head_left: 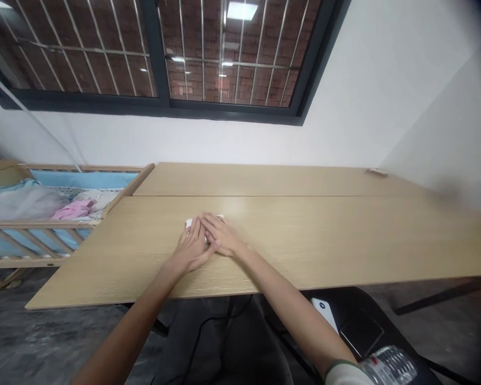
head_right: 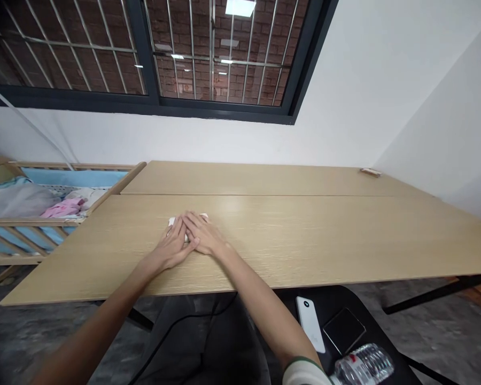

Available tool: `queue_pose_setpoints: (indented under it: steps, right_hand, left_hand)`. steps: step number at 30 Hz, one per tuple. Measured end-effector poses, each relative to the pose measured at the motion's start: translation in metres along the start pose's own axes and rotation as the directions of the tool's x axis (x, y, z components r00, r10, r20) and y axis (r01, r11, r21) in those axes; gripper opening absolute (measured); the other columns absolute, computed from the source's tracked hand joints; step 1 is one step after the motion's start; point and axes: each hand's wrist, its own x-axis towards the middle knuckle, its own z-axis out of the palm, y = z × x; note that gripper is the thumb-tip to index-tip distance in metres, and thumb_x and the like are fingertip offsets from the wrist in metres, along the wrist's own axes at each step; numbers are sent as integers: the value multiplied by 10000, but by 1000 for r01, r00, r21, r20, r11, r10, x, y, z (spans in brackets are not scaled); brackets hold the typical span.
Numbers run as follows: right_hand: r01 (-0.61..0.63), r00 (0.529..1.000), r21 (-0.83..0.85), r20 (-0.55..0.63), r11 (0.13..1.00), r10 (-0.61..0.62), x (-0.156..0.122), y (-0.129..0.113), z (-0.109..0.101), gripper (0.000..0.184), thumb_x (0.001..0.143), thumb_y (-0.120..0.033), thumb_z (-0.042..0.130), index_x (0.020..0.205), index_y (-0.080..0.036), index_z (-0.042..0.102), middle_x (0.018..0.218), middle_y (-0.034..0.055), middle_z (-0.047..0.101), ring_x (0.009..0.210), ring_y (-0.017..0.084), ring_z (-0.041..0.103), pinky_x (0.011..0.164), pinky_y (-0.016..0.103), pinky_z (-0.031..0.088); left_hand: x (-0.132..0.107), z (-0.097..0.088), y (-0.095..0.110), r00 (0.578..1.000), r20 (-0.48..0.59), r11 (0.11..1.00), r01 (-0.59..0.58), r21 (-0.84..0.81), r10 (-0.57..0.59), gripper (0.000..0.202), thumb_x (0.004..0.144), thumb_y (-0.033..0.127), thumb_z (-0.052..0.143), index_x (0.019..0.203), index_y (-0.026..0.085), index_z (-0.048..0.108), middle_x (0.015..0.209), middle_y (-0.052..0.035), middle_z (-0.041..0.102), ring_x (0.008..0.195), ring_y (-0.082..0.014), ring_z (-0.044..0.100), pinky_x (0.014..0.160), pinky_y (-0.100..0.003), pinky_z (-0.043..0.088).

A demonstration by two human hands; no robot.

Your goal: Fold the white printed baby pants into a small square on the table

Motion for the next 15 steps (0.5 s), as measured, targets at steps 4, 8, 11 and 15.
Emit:
queue_pose_setpoints:
  steps: [4, 8, 11, 15]
  right_hand:
    - [11, 991, -53, 132, 999, -4, -3, 3, 8, 609, 1068, -431, 250, 1610, -154, 256, 1643, 120, 325, 1546, 239, 231, 1267, 467, 170]
    - [-54, 990, -47, 124, 997, 59, -15, 13, 1, 652, 1068, -495, 213, 1610, -135, 262, 1648, 133, 300, 1550, 240, 218, 1273, 473, 160]
    - [-142, 982, -14, 123, 990, 142, -22, 18, -6, 701, 1061, -553, 181, 1617, -128, 239, 1657, 139, 274, 1553, 243, 209, 1272, 469, 163]
    - [-103, 993, -12, 49, 995, 104, -24, 15, -13, 691, 1061, -543, 232, 1611, -125, 245, 1672, 155, 231, 1564, 265, 145, 1261, 490, 143]
  left_hand:
    - [-3, 14, 0, 999, 34, 998, -3, 59, 1, 929, 983, 689, 256, 1582, -13, 150, 1640, -276, 207, 1558, -335, 122, 1249, -530, 160]
    - [-12, 13, -19, 1000, -19, 992, -3, 127, 5, 918, 976, 684, 292, 1575, -6, 199, 1624, -277, 257, 1547, -344, 176, 1240, -512, 207]
    - [-21, 7, -30, 999, -27, 986, 32, 162, -27, 929, 974, 683, 292, 1561, -33, 208, 1598, -302, 300, 1530, -364, 228, 1225, -515, 238]
    - [-24, -5, -24, 993, -119, 980, 8, 200, 16, 976, 950, 711, 351, 1565, -26, 182, 1616, -306, 250, 1538, -380, 190, 1223, -532, 227]
